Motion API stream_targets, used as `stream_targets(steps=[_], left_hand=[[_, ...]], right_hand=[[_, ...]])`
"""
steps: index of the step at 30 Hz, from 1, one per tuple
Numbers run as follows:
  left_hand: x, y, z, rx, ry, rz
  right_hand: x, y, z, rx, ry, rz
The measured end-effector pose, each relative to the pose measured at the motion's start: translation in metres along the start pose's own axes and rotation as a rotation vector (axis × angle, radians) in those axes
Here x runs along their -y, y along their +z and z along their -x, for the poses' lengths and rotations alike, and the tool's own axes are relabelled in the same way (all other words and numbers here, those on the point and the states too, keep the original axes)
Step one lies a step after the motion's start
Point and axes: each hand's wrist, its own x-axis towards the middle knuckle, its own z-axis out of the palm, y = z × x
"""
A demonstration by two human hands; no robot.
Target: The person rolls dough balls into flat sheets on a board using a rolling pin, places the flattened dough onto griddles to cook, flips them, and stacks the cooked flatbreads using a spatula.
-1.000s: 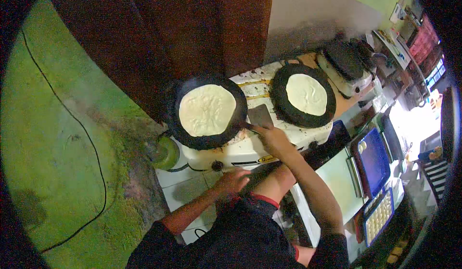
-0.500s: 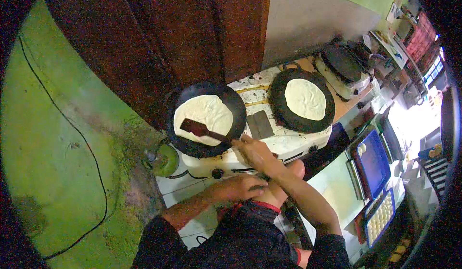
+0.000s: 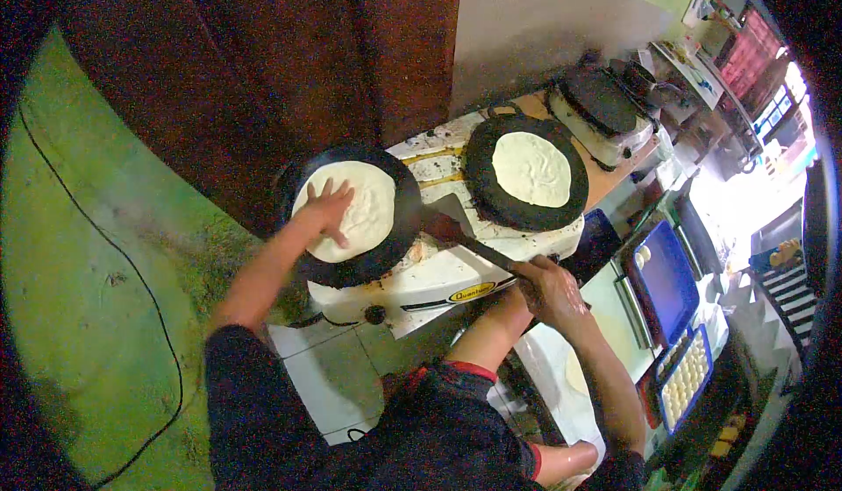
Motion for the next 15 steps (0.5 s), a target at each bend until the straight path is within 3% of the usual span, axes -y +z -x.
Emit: stream_targets(steps=[2,5,6,8,12,15], left_hand=[[-0.001,-0.029,0.009,0.051,0.178,-0.287],[0.002,-0.012,-0.007,0.059,0.357,-0.357],[-0.016,-0.031,0.012,0.125,0.384,-0.296],[-0.015,-0.024,0.013,0.056,0.550,-0.214],[-0.031,-0.086,0.017,-0.475,0.476,0.131],[-0.045,-0.162,0.045,-0.916,0.475,0.279]], right_hand=[[0.004,-0.005,-0.015,0.000,-0.026,0.018],[0.002,-0.006,-0.020,0.052,-0.007,0.056],[0.003,-0.004,-0.022,0.076,-0.006,0.065],[0.004,0.018,-0.024,0.071,-0.030,0.022],[0.039,0.082,-0.070,0.088,-0.105,-0.032],[0.079,0.160,-0.156,-0.059,-0.257,-0.044]])
